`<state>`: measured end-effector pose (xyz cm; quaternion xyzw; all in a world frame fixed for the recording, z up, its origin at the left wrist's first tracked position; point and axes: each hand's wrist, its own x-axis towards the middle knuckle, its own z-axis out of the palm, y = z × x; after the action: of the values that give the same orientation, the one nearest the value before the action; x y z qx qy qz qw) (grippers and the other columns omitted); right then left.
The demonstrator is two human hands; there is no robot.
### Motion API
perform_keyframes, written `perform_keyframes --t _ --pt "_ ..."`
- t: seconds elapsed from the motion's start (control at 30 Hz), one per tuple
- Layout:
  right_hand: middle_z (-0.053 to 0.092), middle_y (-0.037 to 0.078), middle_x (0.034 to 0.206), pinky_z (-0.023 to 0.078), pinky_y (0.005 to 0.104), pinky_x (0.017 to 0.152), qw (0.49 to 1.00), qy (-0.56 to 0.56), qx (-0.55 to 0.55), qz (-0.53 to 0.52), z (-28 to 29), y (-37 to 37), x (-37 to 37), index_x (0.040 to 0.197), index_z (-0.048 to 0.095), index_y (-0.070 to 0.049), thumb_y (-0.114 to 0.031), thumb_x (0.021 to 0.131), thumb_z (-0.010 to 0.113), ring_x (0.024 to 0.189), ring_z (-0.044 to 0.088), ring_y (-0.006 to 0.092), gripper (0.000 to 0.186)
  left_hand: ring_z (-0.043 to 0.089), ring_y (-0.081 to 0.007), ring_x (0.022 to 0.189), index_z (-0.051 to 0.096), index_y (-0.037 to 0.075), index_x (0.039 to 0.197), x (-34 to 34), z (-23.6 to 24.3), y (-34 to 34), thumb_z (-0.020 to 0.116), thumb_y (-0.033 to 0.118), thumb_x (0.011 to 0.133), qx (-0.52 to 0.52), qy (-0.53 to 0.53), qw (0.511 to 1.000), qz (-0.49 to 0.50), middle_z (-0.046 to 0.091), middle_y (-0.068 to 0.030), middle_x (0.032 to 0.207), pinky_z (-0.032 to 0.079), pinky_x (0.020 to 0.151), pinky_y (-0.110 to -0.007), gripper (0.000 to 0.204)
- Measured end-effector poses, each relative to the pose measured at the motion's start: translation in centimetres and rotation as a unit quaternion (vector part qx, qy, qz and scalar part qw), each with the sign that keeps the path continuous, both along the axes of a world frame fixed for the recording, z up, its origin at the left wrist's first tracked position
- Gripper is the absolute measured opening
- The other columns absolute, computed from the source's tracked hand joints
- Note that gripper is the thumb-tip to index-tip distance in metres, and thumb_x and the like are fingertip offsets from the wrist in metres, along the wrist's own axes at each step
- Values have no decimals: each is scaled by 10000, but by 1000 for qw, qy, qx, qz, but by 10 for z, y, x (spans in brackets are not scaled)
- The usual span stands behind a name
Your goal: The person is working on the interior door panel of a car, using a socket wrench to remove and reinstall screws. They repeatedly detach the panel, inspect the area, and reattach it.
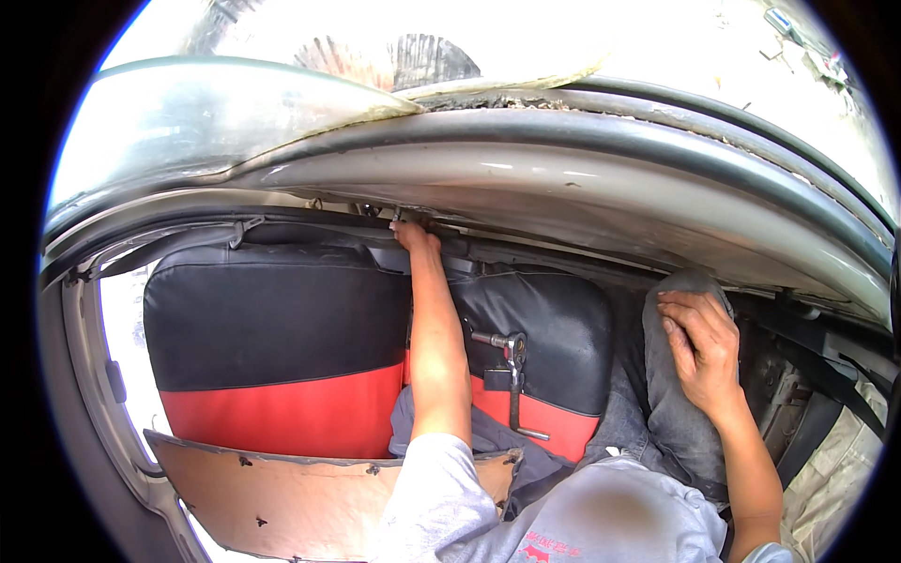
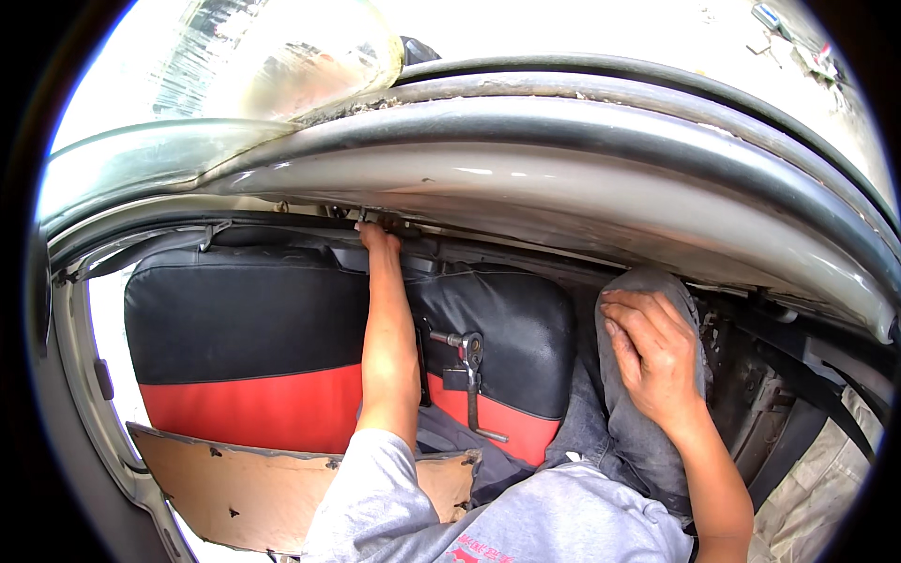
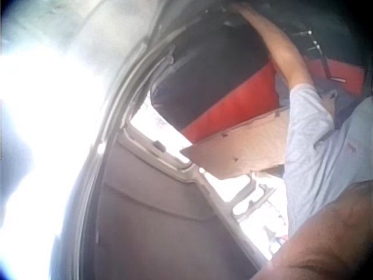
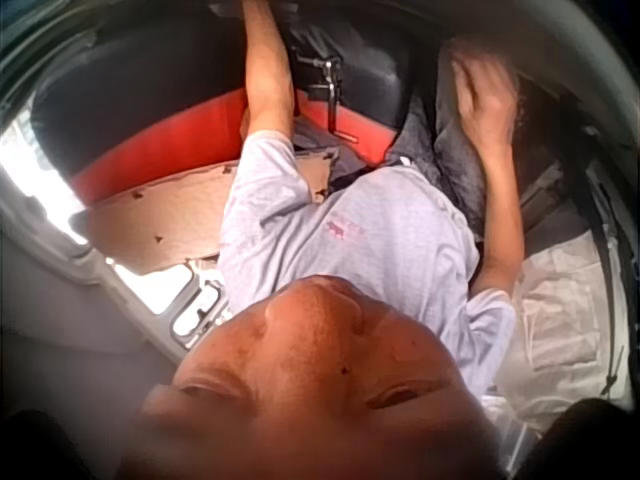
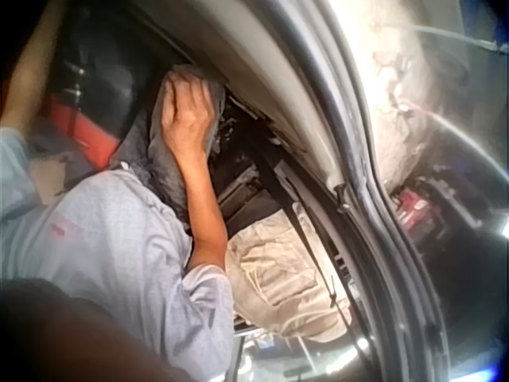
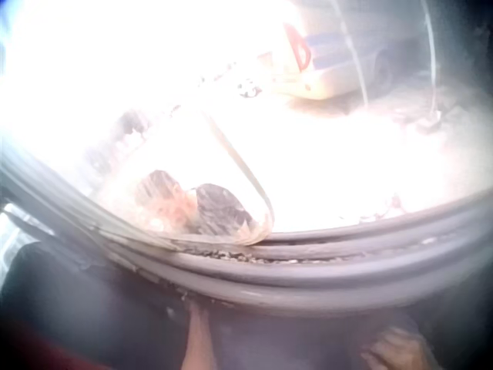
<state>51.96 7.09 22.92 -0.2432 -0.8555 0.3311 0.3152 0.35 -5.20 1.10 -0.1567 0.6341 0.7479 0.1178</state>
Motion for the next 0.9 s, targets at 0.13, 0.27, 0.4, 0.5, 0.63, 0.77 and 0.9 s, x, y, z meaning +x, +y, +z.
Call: perform_keyframes --t 0.13,0.27,0.4,0.5,0.63,0.77,0.9 --pt "678 136 991 523 376 744 1000 -4 -3 0 0 1 -1 925 643 20 63 756 673 862 649 307 176 598 -370 1094 423 -41 1381 -9 -5 -2 199 442 1040 -35 29 998 45 526 -213 1333 518 921 -468 633" --pt "679 138 990 522 376 745 1000 -15 -1 -9 0 2 -2 925 647 19 59 769 672 862 648 309 162 571 -397 1160 423 -84 1372 -1 -3 6 206 424 1038 -62 36 993 97 466 -247 1402 510 970 -478 646" --pt "680 142 985 522 372 745 1000 -14 -4 -2 -1 2 -4 918 651 23 58 776 670 861 649 308 147 608 -377 1106 458 -92 1336 -6 4 -5 239 408 1045 -7 54 992 112 515 -263 1345 560 881 -455 619" --pt "681 144 980 522 367 746 999 -26 3 -18 -3 5 0 910 652 27 60 779 666 861 652 307 137 648 -363 1027 459 -93 1329 26 24 34 285 395 1050 -33 12 992 119 570 -253 1281 583 823 -433 589" --pt "683 148 982 524 360 754 1000 -18 -9 -6 -5 2 1 915 654 31 60 785 661 873 657 302 133 636 -312 1090 559 5 1291 16 27 14 460 413 991 -370 52 928 13 609 -165 1282 547 855 -402 516" --pt "683 149 980 522 358 762 1000 -23 -6 -15 -6 3 6 918 659 30 54 790 661 877 659 298 130 567 -219 1231 659 142 1225 30 45 24 620 422 880 -876 97 348 -319 621 -66 1307 481 912 -358 446" --pt "682 149 978 521 360 763 1000 -16 -14 -6 -9 3 6 915 661 29 48 790 664 876 659 298 126 571 -178 1230 680 185 1207 38 57 20 627 390 864 -887 99 320 -319 622 -21 1316 472 917 -352 403"
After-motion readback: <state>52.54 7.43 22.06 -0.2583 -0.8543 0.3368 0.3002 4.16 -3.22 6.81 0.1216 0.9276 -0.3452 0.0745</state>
